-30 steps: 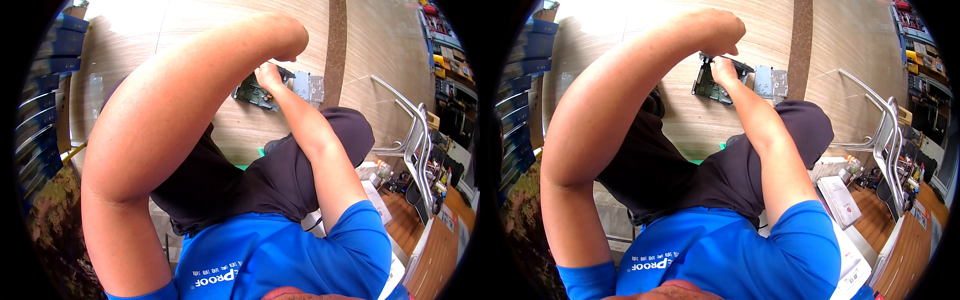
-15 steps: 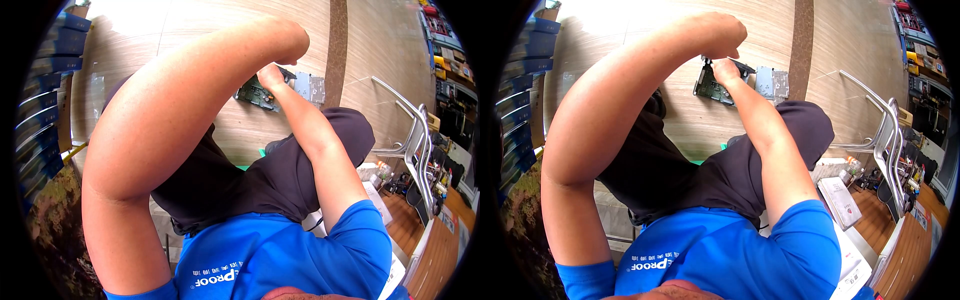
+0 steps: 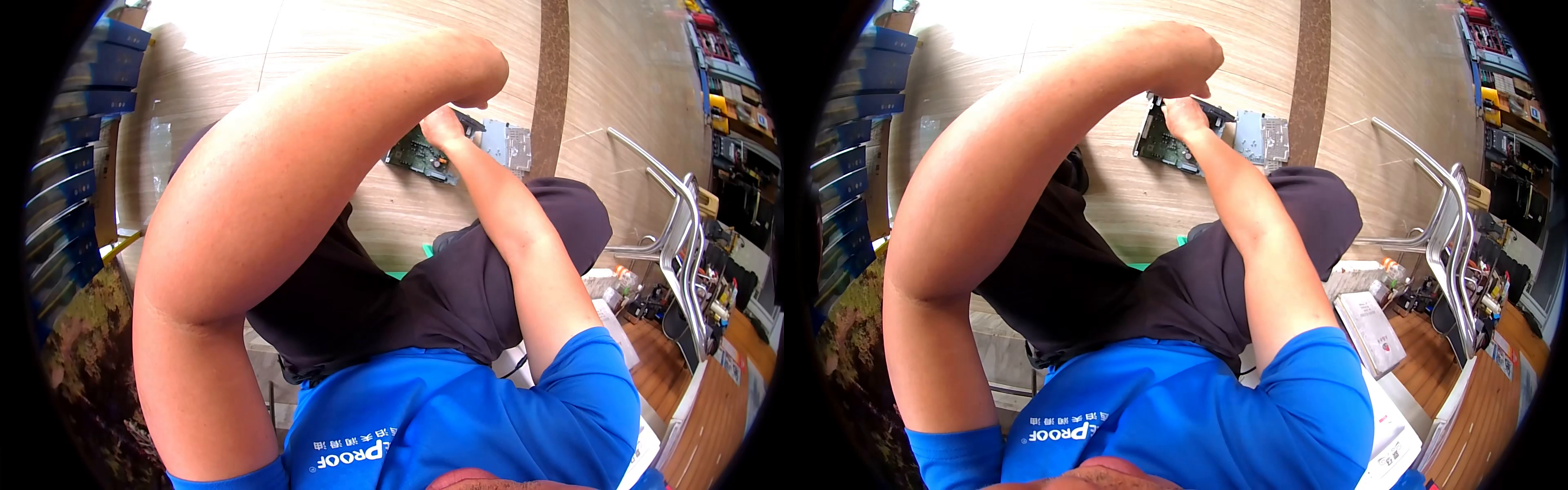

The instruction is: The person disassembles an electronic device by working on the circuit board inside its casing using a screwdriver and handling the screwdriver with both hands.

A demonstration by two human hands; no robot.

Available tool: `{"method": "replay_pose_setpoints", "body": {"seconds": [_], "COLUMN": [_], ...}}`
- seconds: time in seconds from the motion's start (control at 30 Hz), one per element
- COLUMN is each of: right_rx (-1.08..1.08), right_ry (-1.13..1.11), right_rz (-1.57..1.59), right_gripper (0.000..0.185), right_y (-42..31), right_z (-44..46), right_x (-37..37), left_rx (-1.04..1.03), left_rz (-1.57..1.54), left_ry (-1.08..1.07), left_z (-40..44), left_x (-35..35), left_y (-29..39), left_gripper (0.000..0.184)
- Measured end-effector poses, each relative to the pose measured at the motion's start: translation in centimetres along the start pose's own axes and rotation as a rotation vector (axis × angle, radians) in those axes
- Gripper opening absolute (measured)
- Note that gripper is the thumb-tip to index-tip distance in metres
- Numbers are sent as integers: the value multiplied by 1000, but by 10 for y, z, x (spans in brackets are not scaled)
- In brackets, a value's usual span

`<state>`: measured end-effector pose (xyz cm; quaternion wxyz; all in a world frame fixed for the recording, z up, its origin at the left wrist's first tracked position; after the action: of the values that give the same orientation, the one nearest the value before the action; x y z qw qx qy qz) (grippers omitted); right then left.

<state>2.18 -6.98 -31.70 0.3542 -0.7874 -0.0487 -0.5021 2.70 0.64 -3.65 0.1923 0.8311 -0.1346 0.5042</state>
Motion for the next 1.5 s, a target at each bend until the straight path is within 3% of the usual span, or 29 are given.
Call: {"method": "replay_pose_setpoints", "body": {"seconds": [0.23, 0.33, 0.43, 0.5, 0.6, 0.83, 0.93, 1.17, 1.5], "right_rx": [-113, 13, -125, -62, -24, 38, -80, -96, -315], "right_ry": [-25, -36, -130, -53, -153, -120, -40, 83, -72], "right_rz": [36, -67, -67, -73, -158, -100, 79, 147, -4], "right_gripper": [31, 29, 29, 28, 26, 22, 22, 26, 23], "right_y": [0, 1, -4, -15, -25, -11, -11, 7, -5], "right_z": [-4, 0, -5, -9, -13, -9, -9, -5, -11], "right_x": [6, 0, 8, 19, 28, 13, 16, 12, 20], "left_rx": [-26, -12, -2, 0, 4, 27, 54, 50, 38], "left_rz": [33, 20, 7, 7, -10, -6, 22, 18, 18], "left_ry": [3, -5, -17, -23, 2, -19, -24, -23, -46], "left_z": [1, -1, -1, -1, -2, 0, 2, 2, 7], "left_x": [0, 0, 0, -1, 0, 2, 2, 1, -1], "left_y": [3, 3, 2, 1, 1, -2, -4, -4, -2], "left_gripper": [27, 28, 27, 27, 26, 24, 22, 21, 21]}}
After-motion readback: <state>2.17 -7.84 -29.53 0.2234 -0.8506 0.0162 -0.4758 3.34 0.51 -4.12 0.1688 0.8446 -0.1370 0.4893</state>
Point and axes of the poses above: each hand's wrist, its own z-axis towards the middle knuckle, its own x-axis out of the back of the hand, y = z × x, the point moved 7 cm from there along z, towards the middle knuckle, and after that the axes turned 11 degrees about z, right-handed, at the moved point
